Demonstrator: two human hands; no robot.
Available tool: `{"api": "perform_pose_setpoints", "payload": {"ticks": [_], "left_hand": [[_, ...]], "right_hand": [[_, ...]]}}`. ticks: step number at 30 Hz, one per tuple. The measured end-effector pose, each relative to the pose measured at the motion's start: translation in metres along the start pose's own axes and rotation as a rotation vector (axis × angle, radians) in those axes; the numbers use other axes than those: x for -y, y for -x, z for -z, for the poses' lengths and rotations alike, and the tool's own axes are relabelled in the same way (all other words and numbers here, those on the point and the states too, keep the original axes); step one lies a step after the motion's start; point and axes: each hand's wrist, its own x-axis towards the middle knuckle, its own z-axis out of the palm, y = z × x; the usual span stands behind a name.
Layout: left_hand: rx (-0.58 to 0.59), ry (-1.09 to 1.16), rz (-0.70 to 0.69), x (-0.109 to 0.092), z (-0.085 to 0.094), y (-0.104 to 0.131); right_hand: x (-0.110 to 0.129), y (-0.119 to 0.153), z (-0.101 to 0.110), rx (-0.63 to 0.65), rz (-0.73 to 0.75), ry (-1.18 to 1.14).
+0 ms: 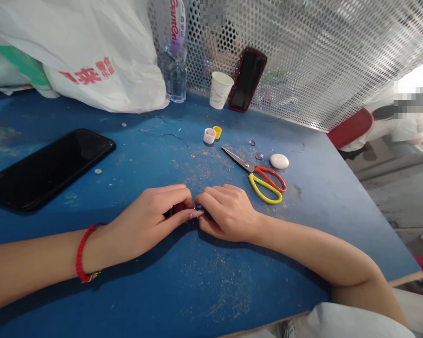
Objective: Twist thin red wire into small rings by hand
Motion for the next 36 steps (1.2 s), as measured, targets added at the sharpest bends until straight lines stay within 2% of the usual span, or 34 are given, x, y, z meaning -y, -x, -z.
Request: {"api": "perform_pose_setpoints", "payload": {"ticks": [10, 15, 22, 36], "left_hand": [[-0.004, -0.001, 0.011, -0.0001, -0.0001, -0.0003], [-0.003, 0.002, 0.01, 0.0005, -0.0003, -0.0006], [-0.002, 0.012, 0.01, 0.0001, -0.0001, -0.0013], [0.002, 0.009, 0.028, 0.002, -0.0012, -0.0022]], "right_hand": [[-0.0013, -0.0001, -0.0006, 0.009, 0.009, -0.029], [-0.0011, 0.0005, -0.0008, 0.051, 0.002, -0.033], [-0.001, 0.0002, -0.0008, 0.006, 0.014, -0.026], [-0.0029, -0.0007, -0.0008, 0.074, 0.018, -0.066]]}}
